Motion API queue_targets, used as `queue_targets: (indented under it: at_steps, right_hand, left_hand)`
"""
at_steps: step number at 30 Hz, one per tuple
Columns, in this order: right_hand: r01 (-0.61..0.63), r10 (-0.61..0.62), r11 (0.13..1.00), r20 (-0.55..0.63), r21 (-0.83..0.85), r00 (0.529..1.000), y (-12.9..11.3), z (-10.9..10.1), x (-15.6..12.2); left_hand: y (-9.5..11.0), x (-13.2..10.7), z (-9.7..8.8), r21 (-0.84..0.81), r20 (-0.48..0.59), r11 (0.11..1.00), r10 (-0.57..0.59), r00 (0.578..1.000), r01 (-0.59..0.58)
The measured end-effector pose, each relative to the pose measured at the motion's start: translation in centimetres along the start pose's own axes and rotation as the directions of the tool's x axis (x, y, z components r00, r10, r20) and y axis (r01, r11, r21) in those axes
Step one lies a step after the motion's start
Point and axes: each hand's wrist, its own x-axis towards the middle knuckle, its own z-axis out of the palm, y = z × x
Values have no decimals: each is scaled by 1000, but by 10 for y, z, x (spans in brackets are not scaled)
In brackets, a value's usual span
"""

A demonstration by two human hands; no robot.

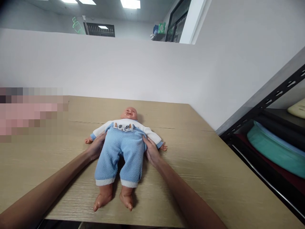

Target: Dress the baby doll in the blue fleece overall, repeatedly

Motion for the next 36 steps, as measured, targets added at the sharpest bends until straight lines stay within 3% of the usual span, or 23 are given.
queue_targets:
  at_steps: [6,15,21,24,27,31,36]
  right_hand:
    - [64,-65,996,-15,-55,998,-5,-2,5]
    - [144,-144,975,16,-167,990,-10,-11,6]
    - [242,-248,905,30,-351,968,-27,-6,-5]
    - [293,-300,863,49,-411,953,-35,1,7]
    - [281,-299,853,30,-440,954,-32,3,27]
    - [243,-281,840,-6,-486,960,-21,-1,34]
    - [232,-272,818,1,-527,962,-17,-5,18]
  left_hand:
    - [8,13,-13,34,-62,998,-48,997,50]
    - [19,15,-19,54,135,997,-57,989,50]
    - [27,12,-20,345,126,930,91,988,-129]
    - [34,15,-9,443,144,858,217,965,-259]
    - [36,20,1,467,105,832,283,953,-298]
    - [29,20,-5,514,63,817,266,962,-260]
    - [23,10,-18,578,131,786,176,976,-219]
